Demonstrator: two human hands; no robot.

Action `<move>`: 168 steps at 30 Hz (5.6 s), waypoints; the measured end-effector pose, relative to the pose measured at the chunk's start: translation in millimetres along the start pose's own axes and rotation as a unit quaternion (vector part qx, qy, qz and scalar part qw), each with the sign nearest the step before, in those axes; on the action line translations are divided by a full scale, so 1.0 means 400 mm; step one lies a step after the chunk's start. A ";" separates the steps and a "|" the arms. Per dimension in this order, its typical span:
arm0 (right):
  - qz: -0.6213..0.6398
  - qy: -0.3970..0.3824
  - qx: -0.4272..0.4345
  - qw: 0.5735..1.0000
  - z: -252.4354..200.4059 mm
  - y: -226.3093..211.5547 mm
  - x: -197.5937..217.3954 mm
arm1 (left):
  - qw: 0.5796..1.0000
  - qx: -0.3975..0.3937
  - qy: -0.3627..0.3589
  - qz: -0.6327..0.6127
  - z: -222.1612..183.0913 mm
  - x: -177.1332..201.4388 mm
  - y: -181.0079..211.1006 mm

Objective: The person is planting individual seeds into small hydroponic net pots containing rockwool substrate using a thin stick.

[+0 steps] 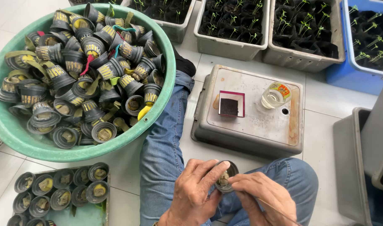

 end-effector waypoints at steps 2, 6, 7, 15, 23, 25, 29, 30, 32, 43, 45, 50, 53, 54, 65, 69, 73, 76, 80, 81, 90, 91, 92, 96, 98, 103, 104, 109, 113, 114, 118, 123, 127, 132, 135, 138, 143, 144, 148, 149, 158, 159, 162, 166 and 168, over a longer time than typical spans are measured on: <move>-0.014 0.002 0.011 1.000 -0.001 0.009 -0.004 | 1.000 -0.003 0.006 0.014 -0.002 -0.005 0.000; -0.057 0.015 0.011 0.998 -0.004 0.007 -0.011 | 1.000 -0.010 0.010 0.026 -0.002 -0.011 -0.001; -0.057 0.014 0.012 0.998 -0.005 0.008 -0.013 | 1.000 -0.009 0.011 0.027 -0.004 -0.010 -0.003; -0.039 0.005 0.015 0.999 -0.025 0.028 -0.025 | 0.999 -0.016 0.012 0.025 -0.013 -0.010 -0.010; 0.021 0.091 -0.110 0.989 -0.030 0.025 -0.023 | 1.000 -0.023 0.012 0.014 -0.013 -0.007 -0.011; 0.031 0.094 -0.123 0.987 -0.029 0.024 -0.019 | 0.999 -0.029 0.015 0.013 -0.011 -0.006 -0.008; 0.035 0.094 -0.156 0.983 -0.030 0.024 -0.013 | 0.999 -0.033 0.023 0.014 -0.009 -0.003 -0.002; 0.034 0.093 -0.147 0.984 -0.029 0.023 -0.011 | 0.999 -0.034 0.025 0.017 -0.008 -0.002 0.000; 0.031 0.109 -0.147 0.983 -0.028 0.007 -0.014 | 0.999 -0.035 0.025 0.017 -0.010 -0.005 -0.002; 0.025 0.102 -0.050 0.993 -0.028 -0.005 0.013 | 0.998 -0.039 0.037 0.010 -0.009 -0.006 0.005; 0.017 0.092 -0.024 0.995 -0.028 -0.002 0.007 | 0.998 -0.037 0.038 0.018 -0.011 -0.007 0.004; 0.004 0.076 -0.005 0.997 -0.023 -0.006 0.001 | 0.998 -0.039 0.037 0.021 -0.017 -0.008 0.000; -0.001 0.056 0.006 0.998 -0.021 0.005 0.004 | 0.998 -0.047 0.042 0.023 -0.017 -0.011 -0.009; -0.002 0.034 0.008 0.999 -0.019 0.011 0.005 | 0.997 -0.051 0.043 0.025 -0.015 -0.010 -0.013; -0.062 0.012 0.116 0.991 -0.017 0.103 -0.026 | 0.994 -0.084 -0.001 0.071 -0.101 -0.103 -0.217; -0.046 0.005 0.119 0.992 -0.032 0.154 -0.043 | 0.990 -0.106 -0.013 0.092 -0.131 -0.144 -0.307; -0.051 -0.010 0.110 0.993 -0.007 0.188 -0.032 | 0.993 -0.089 0.008 0.083 -0.101 -0.168 -0.347; -0.015 -0.002 0.040 0.999 0.060 0.198 0.038 | 1.000 -0.010 0.025 0.015 -0.037 -0.178 -0.361; -0.131 0.162 -0.134 0.969 0.183 0.246 0.159 | 0.977 0.069 0.203 0.022 0.087 -0.188 -0.313; -0.148 0.214 -0.159 0.953 0.215 0.265 0.190 | 0.966 0.058 0.251 0.024 0.117 -0.193 -0.303; -0.136 0.287 -0.290 0.903 0.256 0.561 0.203 | 0.979 0.120 0.134 0.093 0.046 -0.268 -0.542; -0.135 0.287 -0.294 0.902 0.249 0.577 0.196 | 0.980 0.121 0.130 0.094 0.049 -0.274 -0.549; -0.148 0.281 -0.263 0.911 0.245 0.589 0.188 | 0.978 0.120 0.141 0.098 0.050 -0.279 -0.556; -0.187 0.257 -0.211 0.924 0.236 0.617 0.182 | 0.977 0.121 0.148 0.091 0.039 -0.300 -0.572; -0.196 0.247 -0.219 0.923 0.228 0.634 0.179 | 0.980 0.124 0.126 0.096 0.018 -0.306 -0.591; -0.211 0.218 -0.242 0.922 0.218 0.662 0.175 | 0.983 0.115 0.107 0.095 0.011 -0.296 -0.586; -0.212 0.217 -0.248 0.920 0.219 0.663 0.175 | 0.983 0.104 0.112 0.103 0.013 -0.297 -0.585; -0.206 0.213 -0.263 0.918 0.221 0.663 0.171 | 0.987 0.077 0.072 0.120 -0.002 -0.312 -0.627; -0.218 0.212 -0.245 0.921 0.223 0.653 0.176 | 0.988 0.094 0.060 0.110 -0.010 -0.316 -0.631; -0.220 0.215 -0.244 0.920 0.223 0.649 0.178 | 0.988 0.098 0.057 0.104 -0.016 -0.318 -0.635; -0.213 0.218 -0.228 0.925 0.225 0.647 0.176 | 0.991 0.079 0.044 0.100 -0.012 -0.316 -0.637; -0.234 0.211 -0.238 0.919 0.229 0.625 0.176 | 0.989 0.085 0.020 0.121 -0.025 -0.324 -0.655; -0.261 0.219 -0.190 0.921 0.231 0.603 0.183 | 0.994 0.054 0.020 0.097 -0.017 -0.319 -0.648; -0.276 0.173 -0.196 0.925 0.225 0.636 0.171 | 0.992 0.053 0.032 0.108 -0.015 -0.318 -0.644; -0.274 0.161 -0.224 0.921 0.220 0.645 0.171 | 0.991 0.063 0.041 0.110 -0.021 -0.322 -0.649; -0.261 0.180 -0.208 0.925 0.211 0.631 0.186 | 0.991 0.044 0.057 0.109 -0.011 -0.318 -0.638; -0.242 0.297 -0.129 0.915 0.242 0.505 0.188 | 0.991 0.051 0.064 0.109 -0.010 -0.325 -0.636; -0.221 0.340 -0.097 0.909 0.240 0.495 0.184 | 0.991 0.048 0.071 0.107 -0.007 -0.324 -0.632; -0.266 0.390 -0.062 0.880 0.227 0.585 0.155 | 0.992 0.030 0.074 0.098 -0.003 -0.322 -0.621; -0.293 0.295 -0.082 0.906 0.240 0.591 0.143 | 0.991 0.036 0.082 0.099 0.002 -0.318 -0.622; -0.255 0.323 -0.051 0.910 0.246 0.556 0.113 | 0.985 0.088 0.116 0.093 0.045 -0.295 -0.530; -0.266 0.280 -0.061 0.920 0.256 0.582 0.103 | 0.978 0.122 0.134 0.100 0.064 -0.293 -0.515; -0.260 0.259 -0.067 0.928 0.280 0.521 0.096 | 0.990 0.064 0.096 0.081 0.070 -0.274 -0.541; 0.058 0.290 -0.228 0.928 0.251 0.520 0.083 | 0.975 0.101 0.182 0.083 0.122 -0.258 -0.445; 0.145 0.108 -0.380 0.907 0.220 0.583 0.054 | 0.977 0.094 0.173 0.083 0.127 -0.254 -0.427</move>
Point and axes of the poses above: each hand's wrist, its own z-axis towards the middle knuckle, its own x-axis out of the back of the hand, y = z × x, the point moved 2 cm from there along z, towards the middle knuckle, and after that the axes turned 2 degrees about x, right-handed, at the moved point
